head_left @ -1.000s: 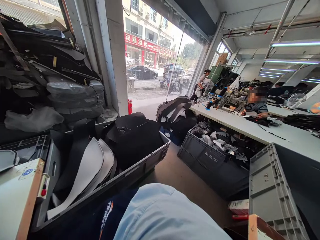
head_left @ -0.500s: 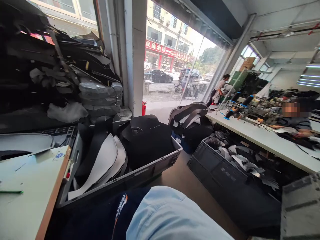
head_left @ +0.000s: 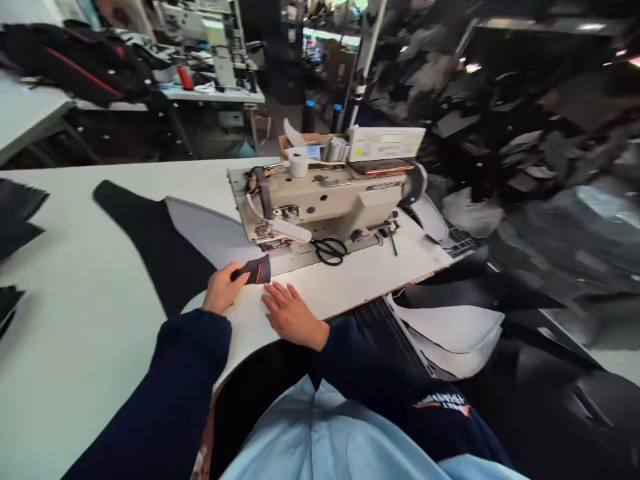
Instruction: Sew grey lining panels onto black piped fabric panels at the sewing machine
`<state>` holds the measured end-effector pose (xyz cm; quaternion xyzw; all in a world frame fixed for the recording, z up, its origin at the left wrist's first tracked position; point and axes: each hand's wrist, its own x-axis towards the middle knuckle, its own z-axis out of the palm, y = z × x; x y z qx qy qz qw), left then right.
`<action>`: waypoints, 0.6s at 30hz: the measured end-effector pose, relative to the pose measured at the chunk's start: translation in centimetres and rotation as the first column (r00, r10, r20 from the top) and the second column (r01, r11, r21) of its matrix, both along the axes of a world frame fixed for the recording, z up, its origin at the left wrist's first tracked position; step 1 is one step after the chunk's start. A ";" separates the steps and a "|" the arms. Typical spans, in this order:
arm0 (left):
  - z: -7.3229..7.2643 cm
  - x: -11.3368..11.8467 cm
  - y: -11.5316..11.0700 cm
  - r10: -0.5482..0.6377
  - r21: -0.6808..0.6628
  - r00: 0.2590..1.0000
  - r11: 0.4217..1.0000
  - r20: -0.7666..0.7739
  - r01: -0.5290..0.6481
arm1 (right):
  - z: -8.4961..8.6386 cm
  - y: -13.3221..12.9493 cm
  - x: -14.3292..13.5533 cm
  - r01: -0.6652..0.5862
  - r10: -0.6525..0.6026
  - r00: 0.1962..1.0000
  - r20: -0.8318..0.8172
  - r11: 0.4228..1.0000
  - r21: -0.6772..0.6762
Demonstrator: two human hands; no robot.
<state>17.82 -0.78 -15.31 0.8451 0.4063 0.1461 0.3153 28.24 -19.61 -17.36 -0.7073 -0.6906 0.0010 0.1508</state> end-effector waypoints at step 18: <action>2.8 2.2 -1.7 -0.455 0.241 0.760 0.760 -0.464 0.603 | -0.7 3.2 -2.4 -0.034 0.034 0.999 0.005 0.999 0.021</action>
